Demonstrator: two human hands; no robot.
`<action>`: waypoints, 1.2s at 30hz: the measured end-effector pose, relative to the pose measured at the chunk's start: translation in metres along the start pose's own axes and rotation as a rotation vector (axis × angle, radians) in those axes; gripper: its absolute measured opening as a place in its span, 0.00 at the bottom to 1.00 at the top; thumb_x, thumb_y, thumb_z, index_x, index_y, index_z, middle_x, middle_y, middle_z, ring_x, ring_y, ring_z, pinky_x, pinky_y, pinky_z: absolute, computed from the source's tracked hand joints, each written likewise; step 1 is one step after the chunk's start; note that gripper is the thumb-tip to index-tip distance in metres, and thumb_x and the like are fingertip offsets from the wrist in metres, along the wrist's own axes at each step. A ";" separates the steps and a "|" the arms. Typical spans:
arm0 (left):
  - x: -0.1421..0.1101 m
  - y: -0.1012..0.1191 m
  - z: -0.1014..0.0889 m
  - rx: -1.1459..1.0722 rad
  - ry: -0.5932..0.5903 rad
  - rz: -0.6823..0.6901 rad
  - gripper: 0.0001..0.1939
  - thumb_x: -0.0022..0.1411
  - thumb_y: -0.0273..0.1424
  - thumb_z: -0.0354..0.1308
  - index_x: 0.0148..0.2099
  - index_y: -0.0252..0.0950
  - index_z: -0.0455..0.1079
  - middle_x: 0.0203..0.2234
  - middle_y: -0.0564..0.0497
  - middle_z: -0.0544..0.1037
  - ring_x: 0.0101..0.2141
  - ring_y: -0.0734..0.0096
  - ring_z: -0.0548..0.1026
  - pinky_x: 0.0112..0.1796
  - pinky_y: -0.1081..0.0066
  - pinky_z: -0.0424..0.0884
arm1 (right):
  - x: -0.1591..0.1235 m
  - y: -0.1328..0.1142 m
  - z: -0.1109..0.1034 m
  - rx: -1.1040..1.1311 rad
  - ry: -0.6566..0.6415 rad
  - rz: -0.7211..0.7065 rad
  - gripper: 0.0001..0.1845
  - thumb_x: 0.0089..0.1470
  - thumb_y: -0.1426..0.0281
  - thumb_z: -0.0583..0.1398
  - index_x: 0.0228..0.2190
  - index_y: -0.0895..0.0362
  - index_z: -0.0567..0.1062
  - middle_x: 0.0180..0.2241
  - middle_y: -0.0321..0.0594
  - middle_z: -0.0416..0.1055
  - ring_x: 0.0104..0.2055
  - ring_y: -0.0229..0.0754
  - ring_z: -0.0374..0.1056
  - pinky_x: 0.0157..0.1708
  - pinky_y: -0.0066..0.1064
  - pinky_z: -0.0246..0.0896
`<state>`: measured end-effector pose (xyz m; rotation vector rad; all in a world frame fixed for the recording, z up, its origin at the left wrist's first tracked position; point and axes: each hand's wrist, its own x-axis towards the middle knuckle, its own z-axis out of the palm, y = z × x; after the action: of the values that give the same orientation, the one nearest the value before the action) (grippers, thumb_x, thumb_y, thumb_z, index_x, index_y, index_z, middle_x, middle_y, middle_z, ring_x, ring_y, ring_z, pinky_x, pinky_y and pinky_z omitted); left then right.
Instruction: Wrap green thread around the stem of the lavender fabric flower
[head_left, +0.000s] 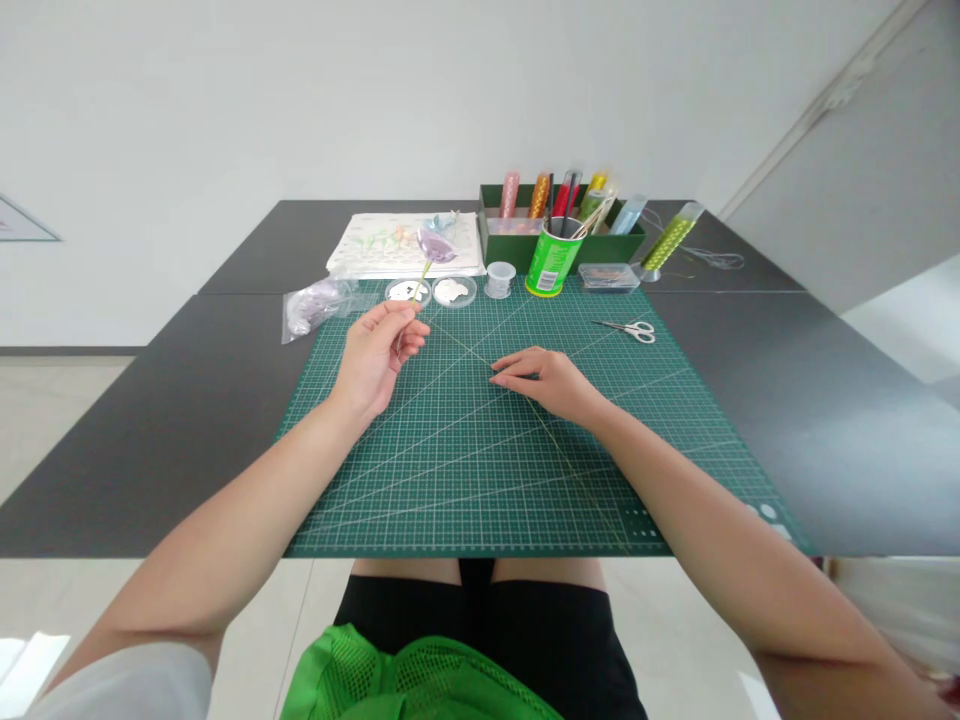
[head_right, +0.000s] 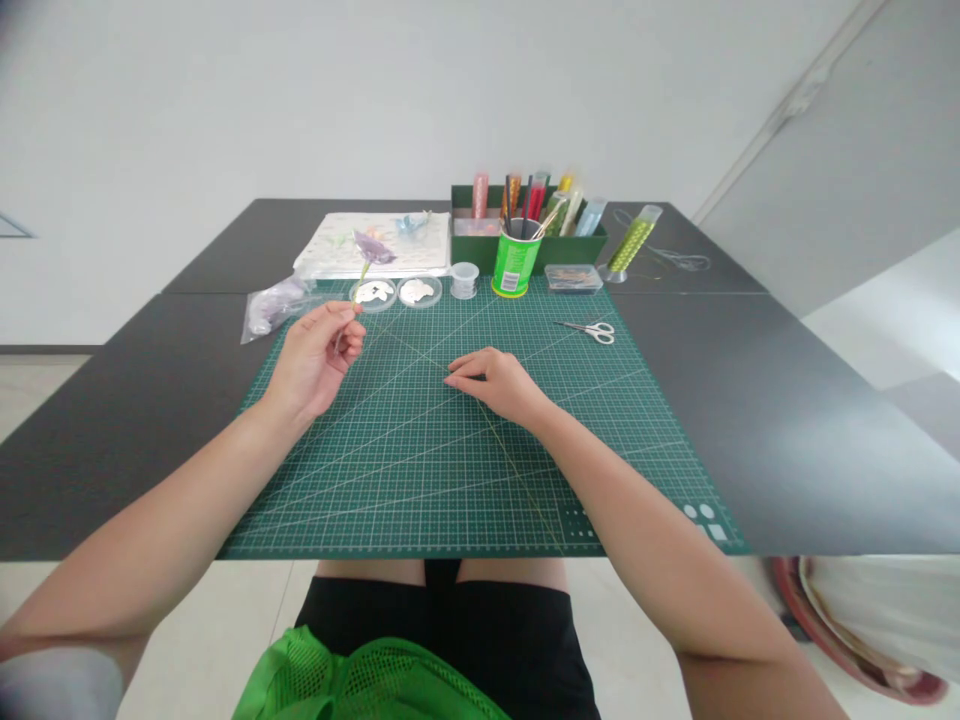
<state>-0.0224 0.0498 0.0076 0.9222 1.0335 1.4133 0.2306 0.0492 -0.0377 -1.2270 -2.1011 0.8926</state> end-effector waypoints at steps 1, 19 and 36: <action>0.000 0.000 0.000 -0.001 0.003 -0.005 0.02 0.57 0.28 0.66 0.35 0.36 0.76 0.22 0.55 0.80 0.21 0.81 0.73 0.24 0.81 0.68 | 0.000 0.000 -0.001 0.000 -0.008 -0.008 0.08 0.59 0.63 0.66 0.35 0.47 0.88 0.48 0.40 0.82 0.55 0.53 0.74 0.60 0.52 0.64; -0.009 -0.008 0.005 0.055 -0.080 -0.051 0.02 0.59 0.29 0.64 0.36 0.36 0.77 0.22 0.54 0.80 0.22 0.80 0.75 0.27 0.79 0.70 | -0.009 -0.025 0.017 0.130 -0.226 -0.166 0.10 0.59 0.62 0.67 0.42 0.47 0.86 0.54 0.40 0.79 0.58 0.51 0.73 0.62 0.51 0.63; -0.004 0.001 0.001 0.015 -0.033 0.022 0.03 0.58 0.29 0.65 0.35 0.37 0.75 0.22 0.55 0.79 0.21 0.81 0.73 0.23 0.81 0.68 | 0.010 0.044 -0.041 -0.241 0.559 0.319 0.18 0.47 0.78 0.58 0.37 0.57 0.84 0.39 0.45 0.83 0.43 0.53 0.76 0.52 0.51 0.69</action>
<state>-0.0218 0.0458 0.0092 0.9674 1.0132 1.4062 0.2798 0.0850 -0.0444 -1.7338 -1.6161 0.3537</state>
